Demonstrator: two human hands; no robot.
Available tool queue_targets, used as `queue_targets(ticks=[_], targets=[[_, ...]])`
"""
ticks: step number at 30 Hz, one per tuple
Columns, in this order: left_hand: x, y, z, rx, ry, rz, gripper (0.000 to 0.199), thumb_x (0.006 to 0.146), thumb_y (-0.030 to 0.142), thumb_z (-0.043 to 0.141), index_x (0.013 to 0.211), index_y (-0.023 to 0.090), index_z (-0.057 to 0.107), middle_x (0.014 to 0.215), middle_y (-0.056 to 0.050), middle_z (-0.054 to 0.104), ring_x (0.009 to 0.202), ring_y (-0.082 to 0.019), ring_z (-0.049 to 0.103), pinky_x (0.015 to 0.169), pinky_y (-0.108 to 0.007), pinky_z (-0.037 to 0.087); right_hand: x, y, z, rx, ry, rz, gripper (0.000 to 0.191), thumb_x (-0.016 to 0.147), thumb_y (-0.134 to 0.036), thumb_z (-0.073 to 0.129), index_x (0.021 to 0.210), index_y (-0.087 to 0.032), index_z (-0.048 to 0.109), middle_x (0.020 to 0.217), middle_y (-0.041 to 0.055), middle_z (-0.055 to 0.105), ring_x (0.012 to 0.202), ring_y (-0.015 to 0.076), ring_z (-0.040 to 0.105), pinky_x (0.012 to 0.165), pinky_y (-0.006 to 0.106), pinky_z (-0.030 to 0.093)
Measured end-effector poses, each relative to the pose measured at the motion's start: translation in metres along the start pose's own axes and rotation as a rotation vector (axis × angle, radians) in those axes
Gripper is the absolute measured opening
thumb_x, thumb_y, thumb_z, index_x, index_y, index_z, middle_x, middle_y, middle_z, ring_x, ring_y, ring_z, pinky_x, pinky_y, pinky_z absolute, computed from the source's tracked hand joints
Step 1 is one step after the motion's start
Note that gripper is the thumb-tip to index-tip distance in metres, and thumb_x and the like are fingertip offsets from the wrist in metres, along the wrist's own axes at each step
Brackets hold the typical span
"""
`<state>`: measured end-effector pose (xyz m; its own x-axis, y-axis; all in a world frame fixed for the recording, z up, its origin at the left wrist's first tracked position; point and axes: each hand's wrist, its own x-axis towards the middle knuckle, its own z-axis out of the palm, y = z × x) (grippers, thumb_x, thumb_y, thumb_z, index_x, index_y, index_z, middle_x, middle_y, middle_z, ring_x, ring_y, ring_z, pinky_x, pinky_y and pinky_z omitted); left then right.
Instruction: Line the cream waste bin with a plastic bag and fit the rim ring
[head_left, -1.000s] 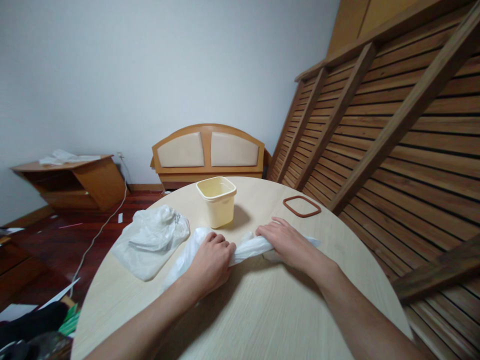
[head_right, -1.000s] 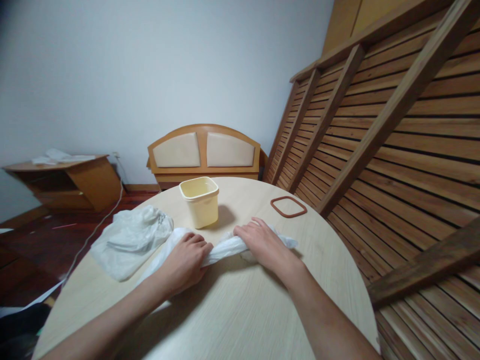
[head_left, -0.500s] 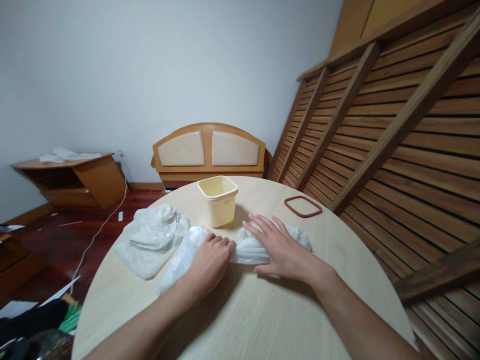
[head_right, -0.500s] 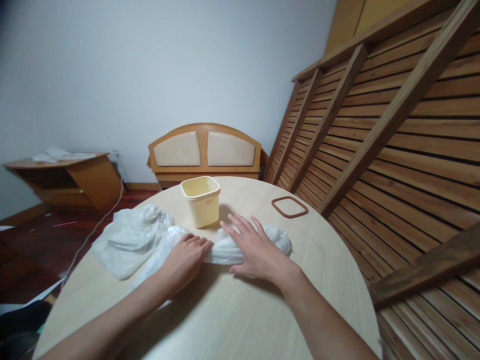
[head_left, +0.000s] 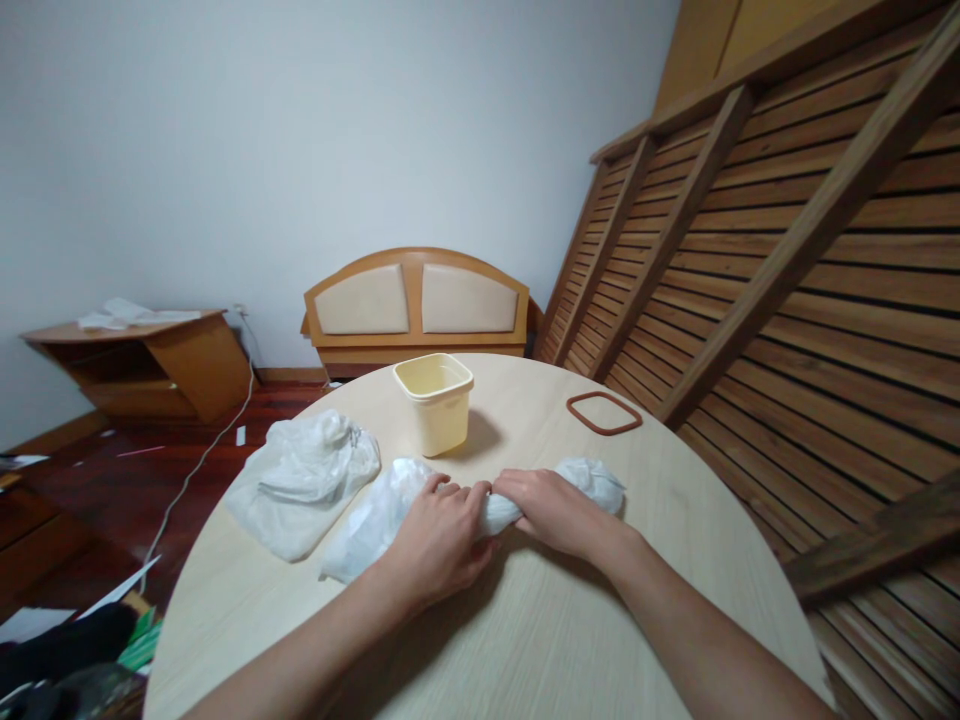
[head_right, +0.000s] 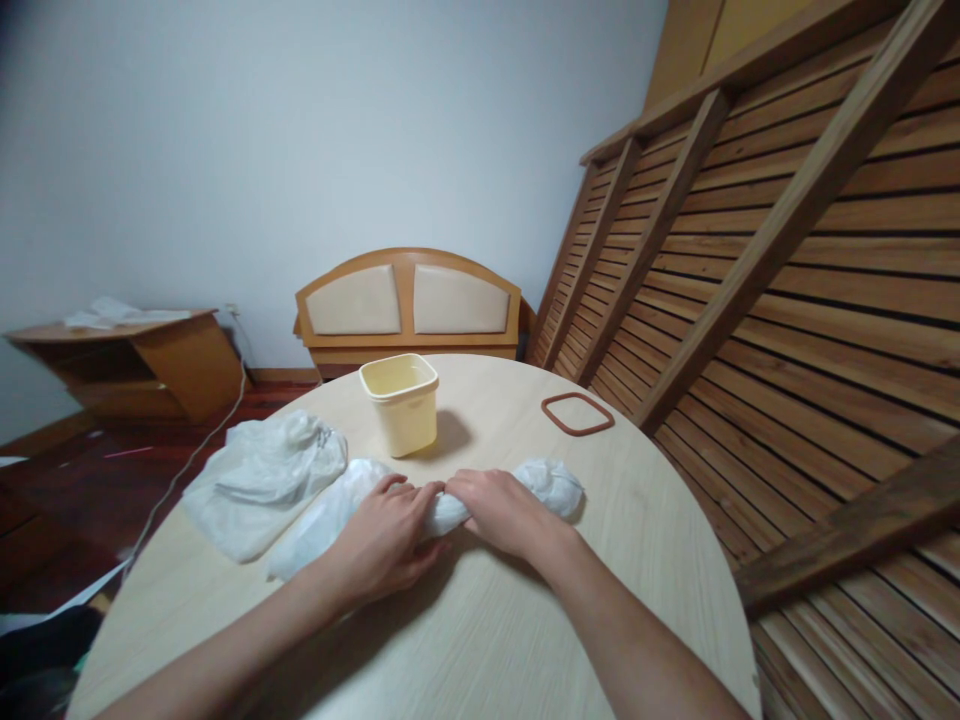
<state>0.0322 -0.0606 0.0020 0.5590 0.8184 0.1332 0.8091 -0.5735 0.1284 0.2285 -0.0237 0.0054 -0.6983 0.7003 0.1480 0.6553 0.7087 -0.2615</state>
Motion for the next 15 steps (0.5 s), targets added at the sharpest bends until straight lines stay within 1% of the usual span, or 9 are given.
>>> queue_targets(ticks=[2,3,4,6,8,10,11,13,15], targets=[[0.003,0.000,0.005,-0.033,-0.029,-0.028,0.057,0.082,0.012,0.056,0.137,0.009,0.040,0.109,-0.017,0.073,0.098,-0.030,0.070,0.093,-0.047,0.049,-0.001,-0.002,-0.002,0.009,0.009,-0.013,0.026,0.082,-0.003,0.062,0.103,-0.017,0.067,0.104,0.0075,0.072,0.092,0.0213,0.067,0.077,0.030,0.047],[0.004,0.000,0.008,-0.039,-0.053,-0.034,0.063,0.081,0.006,0.053,0.141,0.008,0.036,0.109,-0.018,0.073,0.097,-0.030,0.071,0.089,-0.044,0.051,-0.001,-0.002,-0.003,0.013,0.008,-0.019,0.027,0.082,-0.003,0.063,0.104,-0.017,0.067,0.106,0.0077,0.072,0.093,0.0215,0.067,0.078,0.030,0.047],[0.005,-0.002,0.010,-0.042,-0.073,-0.032,0.065,0.080,0.002,0.050,0.142,0.008,0.034,0.107,-0.017,0.074,0.096,-0.029,0.071,0.085,-0.041,0.051,-0.002,-0.002,-0.004,0.017,0.004,-0.024,0.027,0.082,-0.004,0.064,0.105,-0.017,0.067,0.106,0.0075,0.072,0.094,0.0216,0.067,0.078,0.030,0.047],[0.005,-0.004,0.011,-0.053,-0.086,-0.004,0.057,0.081,0.000,0.046,0.138,0.010,0.042,0.103,-0.015,0.075,0.092,-0.028,0.071,0.081,-0.039,0.051,-0.003,0.001,-0.006,0.026,-0.017,-0.017,0.021,0.084,-0.006,0.064,0.101,-0.019,0.068,0.100,0.0057,0.073,0.091,0.0212,0.067,0.076,0.029,0.045],[0.004,-0.006,0.008,-0.079,-0.072,0.027,0.038,0.087,0.006,0.046,0.123,0.013,0.055,0.098,-0.012,0.075,0.087,-0.026,0.071,0.080,-0.037,0.050,-0.005,0.005,-0.009,0.030,-0.036,-0.001,0.016,0.087,-0.008,0.063,0.095,-0.020,0.068,0.094,0.0039,0.074,0.087,0.0204,0.067,0.073,0.027,0.043],[0.002,-0.006,0.001,-0.106,-0.050,0.026,0.019,0.095,0.020,0.047,0.104,0.015,0.063,0.089,-0.009,0.074,0.079,-0.023,0.069,0.078,-0.035,0.048,-0.007,0.009,-0.013,0.025,-0.027,0.005,0.014,0.088,-0.010,0.063,0.095,-0.021,0.069,0.091,0.0035,0.074,0.086,0.0199,0.067,0.072,0.027,0.042],[0.001,-0.007,-0.002,-0.119,-0.042,0.018,0.021,0.098,0.028,0.047,0.096,0.016,0.064,0.084,-0.008,0.072,0.075,-0.022,0.067,0.075,-0.033,0.047,-0.008,0.011,-0.014,0.026,-0.013,0.003,0.014,0.089,-0.011,0.063,0.096,-0.021,0.069,0.092,0.0035,0.074,0.086,0.0197,0.067,0.073,0.027,0.042],[-0.001,-0.009,-0.010,-0.172,-0.027,-0.001,0.033,0.101,0.039,0.043,0.088,0.017,0.063,0.075,-0.006,0.068,0.069,-0.019,0.062,0.069,-0.031,0.043,-0.009,0.015,-0.017,0.042,0.026,-0.008,0.013,0.090,-0.012,0.062,0.096,-0.022,0.069,0.092,0.0033,0.074,0.086,0.0190,0.066,0.074,0.027,0.042],[-0.003,-0.014,-0.016,-0.285,-0.019,-0.004,0.038,0.103,0.042,0.039,0.084,0.017,0.062,0.072,-0.003,0.063,0.065,-0.017,0.055,0.063,-0.028,0.039,-0.010,0.018,-0.017,0.085,0.065,-0.027,0.013,0.092,-0.013,0.060,0.094,-0.022,0.069,0.090,0.0025,0.074,0.083,0.0174,0.065,0.072,0.026,0.042]])
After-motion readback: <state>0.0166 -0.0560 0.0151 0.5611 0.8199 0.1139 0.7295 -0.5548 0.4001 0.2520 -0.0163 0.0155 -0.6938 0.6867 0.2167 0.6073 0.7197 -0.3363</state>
